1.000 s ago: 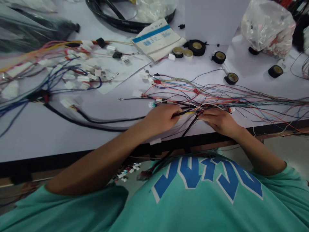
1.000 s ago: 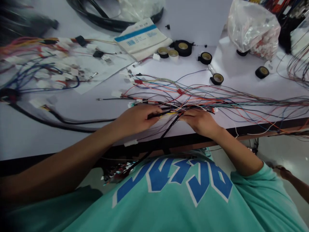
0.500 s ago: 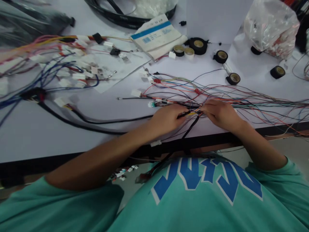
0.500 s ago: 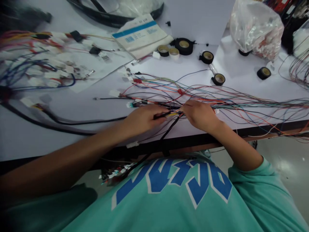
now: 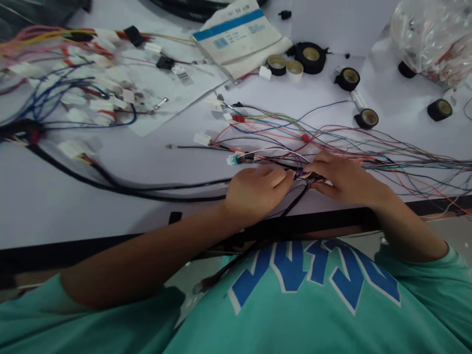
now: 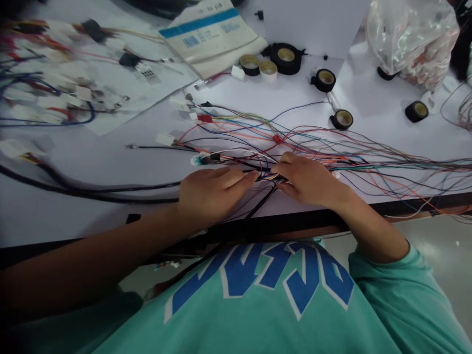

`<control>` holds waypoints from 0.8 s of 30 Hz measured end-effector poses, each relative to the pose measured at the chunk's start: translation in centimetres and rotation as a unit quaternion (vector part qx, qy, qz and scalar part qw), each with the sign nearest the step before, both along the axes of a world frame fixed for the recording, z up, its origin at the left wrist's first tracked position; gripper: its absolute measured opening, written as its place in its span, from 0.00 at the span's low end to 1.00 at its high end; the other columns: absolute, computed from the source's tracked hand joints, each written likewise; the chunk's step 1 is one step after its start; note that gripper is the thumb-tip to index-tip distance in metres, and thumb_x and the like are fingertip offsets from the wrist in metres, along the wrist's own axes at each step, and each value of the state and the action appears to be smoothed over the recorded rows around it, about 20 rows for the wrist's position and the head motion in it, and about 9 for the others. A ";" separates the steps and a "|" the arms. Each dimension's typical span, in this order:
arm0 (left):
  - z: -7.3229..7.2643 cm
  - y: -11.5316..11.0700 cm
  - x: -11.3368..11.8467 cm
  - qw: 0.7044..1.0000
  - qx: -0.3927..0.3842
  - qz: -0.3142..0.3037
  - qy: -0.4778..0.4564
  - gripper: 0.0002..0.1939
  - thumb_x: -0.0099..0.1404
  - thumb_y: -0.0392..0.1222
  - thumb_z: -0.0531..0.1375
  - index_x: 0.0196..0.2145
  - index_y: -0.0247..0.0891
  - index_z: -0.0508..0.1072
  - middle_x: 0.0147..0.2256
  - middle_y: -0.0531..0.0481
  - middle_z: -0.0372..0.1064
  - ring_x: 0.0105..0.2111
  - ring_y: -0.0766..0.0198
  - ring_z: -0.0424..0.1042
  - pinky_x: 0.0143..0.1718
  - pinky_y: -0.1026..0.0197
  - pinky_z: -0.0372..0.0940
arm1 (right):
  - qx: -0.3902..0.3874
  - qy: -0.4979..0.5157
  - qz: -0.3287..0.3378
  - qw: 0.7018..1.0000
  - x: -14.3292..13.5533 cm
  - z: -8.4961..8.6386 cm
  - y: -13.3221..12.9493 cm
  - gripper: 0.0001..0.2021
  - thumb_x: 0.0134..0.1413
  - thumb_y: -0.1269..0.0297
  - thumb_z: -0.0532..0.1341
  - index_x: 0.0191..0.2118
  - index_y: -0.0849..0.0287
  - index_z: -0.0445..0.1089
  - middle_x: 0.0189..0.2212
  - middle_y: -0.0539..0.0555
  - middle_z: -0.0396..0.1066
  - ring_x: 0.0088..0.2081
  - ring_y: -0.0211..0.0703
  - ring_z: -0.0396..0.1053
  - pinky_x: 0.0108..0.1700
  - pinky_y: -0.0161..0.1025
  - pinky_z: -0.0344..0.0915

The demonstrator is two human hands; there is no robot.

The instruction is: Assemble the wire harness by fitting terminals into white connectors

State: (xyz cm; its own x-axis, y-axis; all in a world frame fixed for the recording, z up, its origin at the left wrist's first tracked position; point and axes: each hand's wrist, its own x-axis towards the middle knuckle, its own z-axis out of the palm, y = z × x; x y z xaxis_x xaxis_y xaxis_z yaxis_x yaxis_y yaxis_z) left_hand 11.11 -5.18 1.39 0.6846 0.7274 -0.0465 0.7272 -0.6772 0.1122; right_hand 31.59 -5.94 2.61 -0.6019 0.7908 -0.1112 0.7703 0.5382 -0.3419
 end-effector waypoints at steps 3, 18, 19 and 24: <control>0.5 0.0 -0.1 0.999 0.009 -0.032 0.015 0.24 0.69 0.34 0.41 0.41 0.42 0.77 0.25 0.46 0.72 0.29 0.60 0.73 0.23 0.61 0.57 | 0.008 0.007 -0.020 1.000 0.0 -0.7 -0.1 0.09 0.55 0.66 0.58 0.41 0.59 0.70 0.37 0.55 0.68 0.36 0.41 0.65 0.30 0.34 0.52; 0.6 0.6 -0.3 0.975 -0.214 0.063 -0.017 0.15 0.67 0.44 0.49 0.41 0.43 0.76 0.37 0.49 0.77 0.39 0.57 0.74 0.36 0.58 0.64 | 0.192 0.037 0.043 0.980 0.1 -2.6 -0.8 0.15 0.61 0.70 0.51 0.26 0.58 0.70 0.25 0.51 0.66 0.28 0.36 0.59 0.27 0.35 0.49; 0.5 0.8 -0.2 0.972 -0.220 0.076 -0.032 0.14 0.67 0.43 0.51 0.42 0.43 0.75 0.39 0.50 0.76 0.40 0.57 0.74 0.38 0.59 0.64 | 0.194 0.035 0.049 0.979 0.2 -2.6 -0.7 0.16 0.62 0.70 0.50 0.26 0.58 0.70 0.24 0.51 0.66 0.27 0.36 0.58 0.27 0.35 0.48; -0.3 1.3 -0.1 0.976 -0.199 0.056 -0.068 0.13 0.65 0.44 0.52 0.39 0.43 0.76 0.39 0.51 0.76 0.40 0.60 0.73 0.38 0.61 0.64 | 0.177 0.039 0.056 0.982 0.0 -2.7 -0.7 0.20 0.64 0.70 0.47 0.24 0.58 0.70 0.21 0.51 0.62 0.26 0.35 0.56 0.26 0.36 0.48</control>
